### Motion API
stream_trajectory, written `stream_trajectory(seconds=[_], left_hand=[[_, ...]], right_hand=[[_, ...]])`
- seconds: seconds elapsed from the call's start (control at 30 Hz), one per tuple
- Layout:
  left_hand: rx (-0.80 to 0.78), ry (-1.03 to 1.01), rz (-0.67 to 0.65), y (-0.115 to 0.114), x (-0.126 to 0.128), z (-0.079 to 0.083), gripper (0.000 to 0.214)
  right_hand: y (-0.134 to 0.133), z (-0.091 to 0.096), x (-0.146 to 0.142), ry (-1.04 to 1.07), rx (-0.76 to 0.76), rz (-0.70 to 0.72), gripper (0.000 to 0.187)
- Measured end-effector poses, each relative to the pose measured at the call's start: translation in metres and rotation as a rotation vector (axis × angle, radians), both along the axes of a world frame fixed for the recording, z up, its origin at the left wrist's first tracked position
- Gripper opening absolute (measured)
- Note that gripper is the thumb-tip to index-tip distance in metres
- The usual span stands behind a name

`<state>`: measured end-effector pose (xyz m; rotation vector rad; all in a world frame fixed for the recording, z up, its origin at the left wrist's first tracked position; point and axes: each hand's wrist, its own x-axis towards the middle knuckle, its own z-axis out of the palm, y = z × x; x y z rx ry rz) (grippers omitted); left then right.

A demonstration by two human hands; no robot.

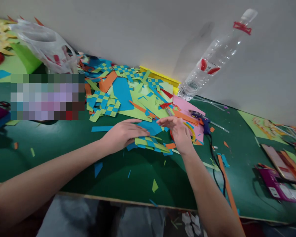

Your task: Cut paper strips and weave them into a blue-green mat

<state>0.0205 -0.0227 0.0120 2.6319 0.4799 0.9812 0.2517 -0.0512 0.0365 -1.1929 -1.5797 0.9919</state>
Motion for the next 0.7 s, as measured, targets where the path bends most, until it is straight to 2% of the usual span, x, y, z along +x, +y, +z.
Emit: stream_trajectory(seconds=[0.07,0.17,0.23,0.3,0.5,0.7], left_hand=[[-0.192,-0.033,0.08,-0.001,-0.002,0.004,0.031],[-0.551,-0.043,0.297,-0.003,-0.002,0.011,0.023],[-0.755,-0.01,0.41,-0.004,-0.002,0.014,0.03],[-0.893,0.018,0.448,-0.004,-0.002,0.015,0.042],[-1.293,-0.076,0.233,-0.002,-0.004,0.009,0.03],[-1.413,-0.169,0.16,-0.002,0.0,0.009,0.036]], right_hand=[[0.0,0.001,-0.003,0.047,-0.035,0.047,0.06],[-0.001,0.0,-0.005,0.022,-0.121,0.074,0.066],[-0.001,-0.003,-0.005,-0.033,-0.19,0.031,0.071],[-0.001,-0.007,-0.005,-0.002,-0.242,0.015,0.07],[0.001,-0.015,-0.008,0.105,-0.332,0.041,0.032],[0.002,-0.015,-0.009,0.073,-0.434,0.041,0.033]])
